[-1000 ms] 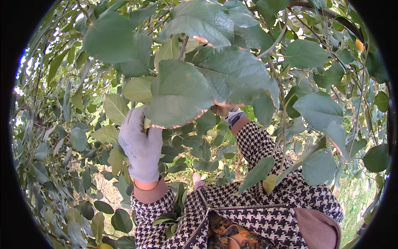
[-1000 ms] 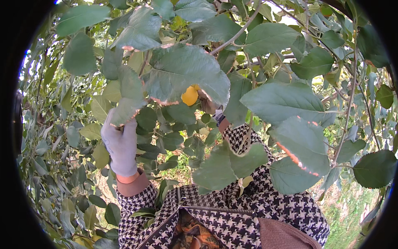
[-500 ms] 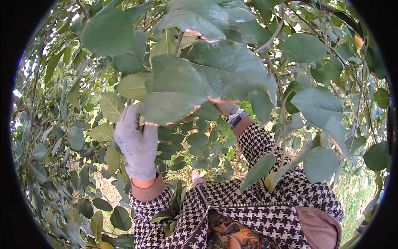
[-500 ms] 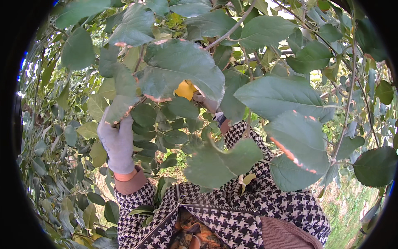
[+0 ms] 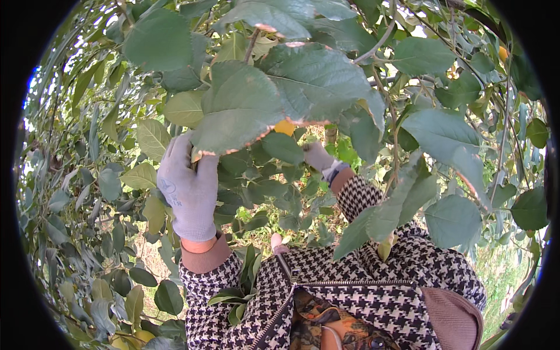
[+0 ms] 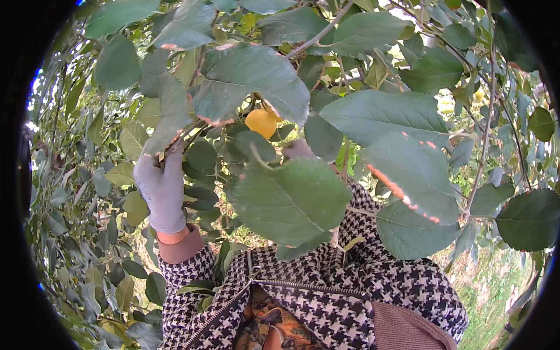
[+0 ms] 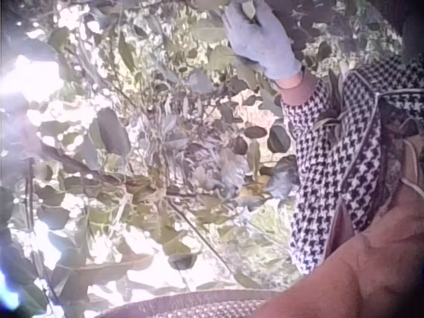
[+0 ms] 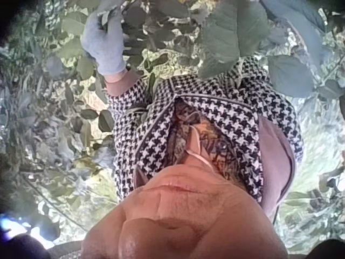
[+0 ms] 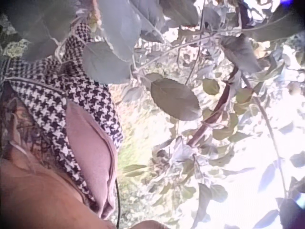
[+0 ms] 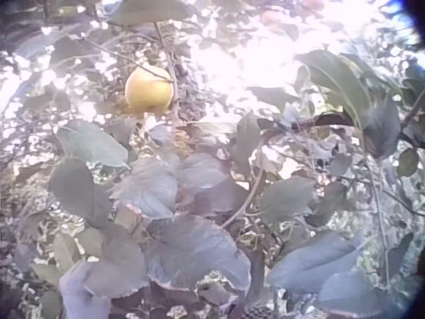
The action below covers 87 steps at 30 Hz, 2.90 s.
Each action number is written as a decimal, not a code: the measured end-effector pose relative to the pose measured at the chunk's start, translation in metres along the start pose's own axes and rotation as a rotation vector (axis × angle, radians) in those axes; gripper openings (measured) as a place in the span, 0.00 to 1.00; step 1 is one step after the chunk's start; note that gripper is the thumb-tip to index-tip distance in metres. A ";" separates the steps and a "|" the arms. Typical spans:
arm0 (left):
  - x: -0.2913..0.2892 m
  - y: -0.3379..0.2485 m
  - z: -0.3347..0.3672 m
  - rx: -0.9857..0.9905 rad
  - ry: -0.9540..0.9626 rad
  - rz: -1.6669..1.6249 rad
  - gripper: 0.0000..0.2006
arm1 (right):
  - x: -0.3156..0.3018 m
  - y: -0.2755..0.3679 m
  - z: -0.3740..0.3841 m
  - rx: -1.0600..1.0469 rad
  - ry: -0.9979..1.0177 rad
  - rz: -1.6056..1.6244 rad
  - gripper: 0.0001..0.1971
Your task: The person reaches into an apple tree, moves leaves aside, and twists apples from branches. They handle several apples one at a time, rotating them to check the surface before detaching them.
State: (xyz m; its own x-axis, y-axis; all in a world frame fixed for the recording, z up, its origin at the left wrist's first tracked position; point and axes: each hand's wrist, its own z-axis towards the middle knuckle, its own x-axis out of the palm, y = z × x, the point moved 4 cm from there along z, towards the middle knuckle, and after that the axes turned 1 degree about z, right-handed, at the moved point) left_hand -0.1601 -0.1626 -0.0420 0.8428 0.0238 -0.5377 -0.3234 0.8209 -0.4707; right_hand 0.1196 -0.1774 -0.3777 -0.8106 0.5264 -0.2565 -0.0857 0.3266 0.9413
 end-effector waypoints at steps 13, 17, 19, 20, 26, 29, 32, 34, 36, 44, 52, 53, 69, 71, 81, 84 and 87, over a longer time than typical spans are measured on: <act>-0.008 -0.004 0.007 0.019 -0.013 0.101 0.13 | -0.028 0.067 -0.061 -0.447 -0.454 -0.520 0.17; -0.008 0.003 0.003 -0.004 -0.009 0.059 0.12 | -0.028 0.164 -0.094 -0.492 -0.238 -0.006 0.16; -0.006 -0.002 0.005 0.009 -0.017 0.051 0.11 | -0.025 0.204 -0.113 -0.435 -0.073 -0.020 0.19; -0.006 -0.005 0.007 0.018 -0.025 0.050 0.11 | -0.021 0.217 -0.114 -0.446 -0.001 -0.033 0.19; -0.005 -0.011 0.007 0.166 -0.086 0.138 0.06 | 0.001 0.230 -0.081 -0.605 0.095 -0.102 0.19; -0.007 -0.024 0.011 0.190 -0.064 0.152 0.06 | -0.020 0.232 -0.062 -0.621 0.030 -0.132 0.19; -0.005 -0.014 0.004 0.077 -0.026 0.128 0.10 | -0.016 0.228 -0.036 -0.622 0.030 -0.158 0.19; -0.009 -0.015 0.003 0.076 -0.032 0.124 0.10 | -0.010 0.226 -0.031 -0.626 0.041 -0.185 0.19; -0.008 -0.018 0.005 0.101 -0.031 0.125 0.10 | -0.007 0.226 -0.037 -0.636 0.054 -0.213 0.19; -0.013 -0.028 0.006 0.136 -0.053 0.152 0.10 | 0.051 0.217 -0.100 -0.810 0.178 -0.417 0.20; -0.028 -0.035 0.034 0.262 -0.067 0.187 0.09 | -0.044 0.176 -0.003 -0.539 -0.230 -0.367 0.17; -0.024 -0.033 0.031 0.248 -0.054 0.167 0.09 | -0.053 0.176 0.003 -0.544 -0.332 -0.454 0.17; -0.012 -0.029 0.011 0.208 -0.029 0.142 0.09 | -0.048 0.175 -0.035 -0.584 -0.165 -0.570 0.15; -0.008 -0.040 0.017 0.221 -0.017 0.105 0.09 | -0.072 0.175 -0.056 -0.567 -0.210 -0.495 0.14; -0.011 -0.029 0.012 0.242 -0.047 0.125 0.08 | 0.042 0.206 -0.117 -0.820 0.129 -0.074 0.11; -0.014 -0.025 0.012 0.210 -0.055 0.143 0.08 | 0.062 0.189 -0.146 -0.791 0.182 -0.141 0.10; -0.016 -0.023 0.012 0.200 -0.068 0.129 0.08 | 0.069 0.170 -0.165 -0.850 0.170 -0.056 0.09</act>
State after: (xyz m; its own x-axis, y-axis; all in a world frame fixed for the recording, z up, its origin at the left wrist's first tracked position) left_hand -0.1604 -0.1752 -0.0140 0.8293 0.1688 -0.5327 -0.3447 0.9048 -0.2499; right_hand -0.0468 -0.2153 -0.1991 -0.8617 0.3809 -0.3351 -0.4772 -0.3845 0.7902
